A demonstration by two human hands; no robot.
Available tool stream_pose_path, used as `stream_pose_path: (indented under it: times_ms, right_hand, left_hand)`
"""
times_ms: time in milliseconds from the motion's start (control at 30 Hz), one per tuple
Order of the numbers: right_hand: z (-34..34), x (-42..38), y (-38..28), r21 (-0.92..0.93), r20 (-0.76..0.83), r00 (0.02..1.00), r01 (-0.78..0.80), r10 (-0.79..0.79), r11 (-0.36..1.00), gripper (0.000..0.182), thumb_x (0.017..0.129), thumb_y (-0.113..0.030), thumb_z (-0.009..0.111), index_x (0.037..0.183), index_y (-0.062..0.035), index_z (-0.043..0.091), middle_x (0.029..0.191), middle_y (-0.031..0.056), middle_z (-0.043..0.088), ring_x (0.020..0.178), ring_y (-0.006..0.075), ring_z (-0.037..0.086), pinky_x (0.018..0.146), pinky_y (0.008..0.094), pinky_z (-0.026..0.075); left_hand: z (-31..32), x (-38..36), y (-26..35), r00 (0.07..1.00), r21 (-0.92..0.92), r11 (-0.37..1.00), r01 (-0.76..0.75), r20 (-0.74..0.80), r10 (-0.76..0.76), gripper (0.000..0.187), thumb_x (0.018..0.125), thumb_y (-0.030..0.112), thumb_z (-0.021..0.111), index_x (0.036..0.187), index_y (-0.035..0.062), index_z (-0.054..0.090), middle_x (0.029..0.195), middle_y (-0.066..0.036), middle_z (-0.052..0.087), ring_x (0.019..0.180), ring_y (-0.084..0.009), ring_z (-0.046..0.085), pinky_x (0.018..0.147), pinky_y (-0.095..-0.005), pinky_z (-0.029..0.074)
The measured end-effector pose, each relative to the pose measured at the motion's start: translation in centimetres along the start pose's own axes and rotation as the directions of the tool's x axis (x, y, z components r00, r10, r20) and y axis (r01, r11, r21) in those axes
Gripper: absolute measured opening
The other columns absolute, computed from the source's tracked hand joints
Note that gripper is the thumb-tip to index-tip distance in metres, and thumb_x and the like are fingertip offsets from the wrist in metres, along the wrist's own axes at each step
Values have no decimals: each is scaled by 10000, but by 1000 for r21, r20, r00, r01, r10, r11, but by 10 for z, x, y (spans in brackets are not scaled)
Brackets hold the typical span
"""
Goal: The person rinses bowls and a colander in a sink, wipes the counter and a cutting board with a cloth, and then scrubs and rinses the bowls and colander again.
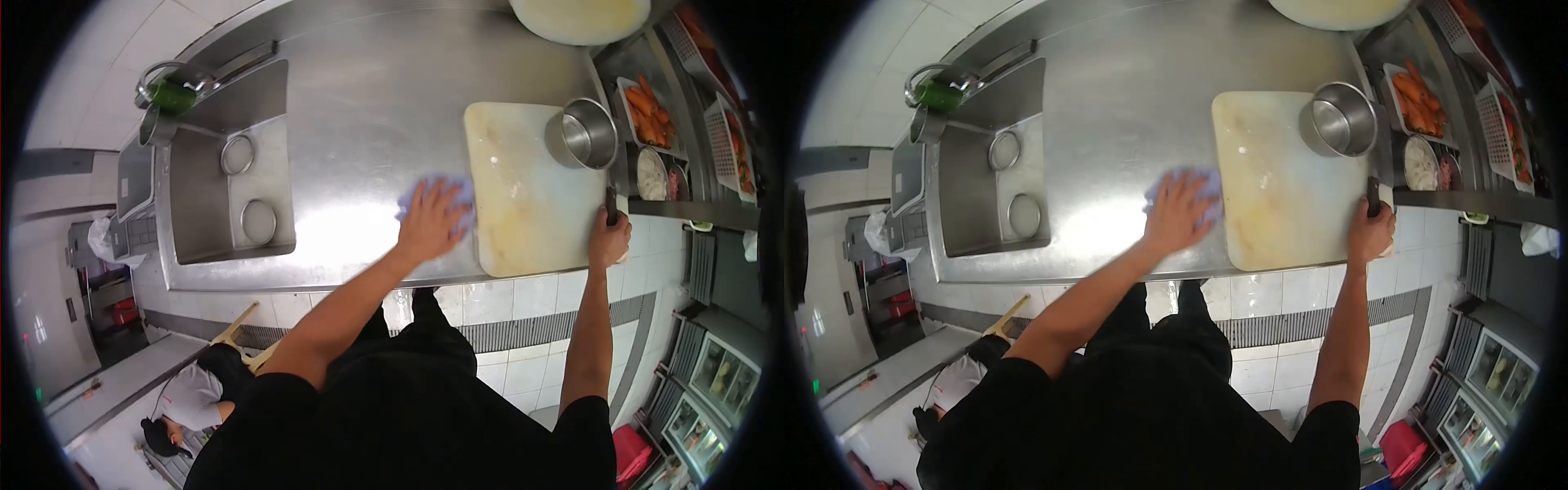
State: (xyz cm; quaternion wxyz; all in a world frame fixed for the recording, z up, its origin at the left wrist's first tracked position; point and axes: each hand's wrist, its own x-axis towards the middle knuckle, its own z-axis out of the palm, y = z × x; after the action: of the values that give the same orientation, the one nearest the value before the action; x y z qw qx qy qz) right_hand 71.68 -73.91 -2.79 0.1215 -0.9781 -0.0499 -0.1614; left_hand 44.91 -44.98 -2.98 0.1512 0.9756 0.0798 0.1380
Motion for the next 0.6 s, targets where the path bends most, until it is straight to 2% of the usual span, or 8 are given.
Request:
stream_pose_path:
  times_ms: [67,133,267,333,400,467,533,600]
  right_hand:
    - [11,2,14,29,-7,998,55,-55,998,416,855,-425,634,1084,-77,632,1001,156,647,950,363,617,824,485,487]
    - [7,2,9,168,37,999,-7,1,986,394,858,-404,653,1042,-57,676,1018,168,660,970,361,629,838,461,492]
    - [9,1,11,79,33,999,-27,24,996,546,860,-545,638,1097,-53,664,1083,149,628,987,347,610,883,452,479]
    - [17,5,24,120,64,998,-24,16,993,637,858,-623,597,1200,-88,641,1151,177,582,1034,356,601,907,465,467]
    - [12,4,26,188,103,994,-67,48,980,655,871,-622,584,1218,-68,631,1149,198,579,1039,356,596,903,455,474]
    - [9,2,37,122,11,997,75,-77,990,654,897,-588,577,1240,-32,615,1156,217,563,1032,363,596,883,439,488]
    - [10,0,68,247,-134,987,120,-89,961,619,920,-547,570,1213,-5,630,1140,210,622,1031,326,611,876,418,504]
    - [-26,-10,82,328,-52,997,-32,52,944,611,932,-528,563,1203,16,632,1143,225,653,1002,338,649,856,419,522]
  left_hand:
    - [-17,-53,10,994,-147,988,-54,83,67,364,773,333,694,1104,188,650,1360,-84,490,1318,-333,394,1105,-570,250]
    - [-41,-97,2,984,-211,978,-13,172,51,356,746,318,715,1070,185,649,1329,-82,501,1293,-327,411,1102,-555,252]
    - [-96,-175,-48,963,-100,960,260,103,-250,301,740,274,700,1004,145,635,1196,-99,532,1161,-325,474,981,-545,345]
    - [-122,-229,-84,849,74,848,525,23,-527,324,727,281,688,1003,119,639,1140,-140,548,1088,-357,495,904,-527,393]
    - [-135,-298,-150,730,240,690,683,-183,-659,349,749,275,672,1023,63,625,1123,-187,551,1030,-375,508,885,-522,408]
    - [-162,-354,-216,633,345,534,772,-356,-687,371,787,295,639,1044,29,610,1096,-217,557,1006,-406,517,890,-518,414]
    - [-185,-408,-289,535,371,389,843,-507,-676,390,841,332,588,1079,24,600,1068,-242,567,993,-433,527,891,-523,420]
    - [-209,-448,-353,362,362,157,919,-614,-701,404,882,362,547,1102,26,595,1057,-253,574,970,-447,547,864,-529,442]
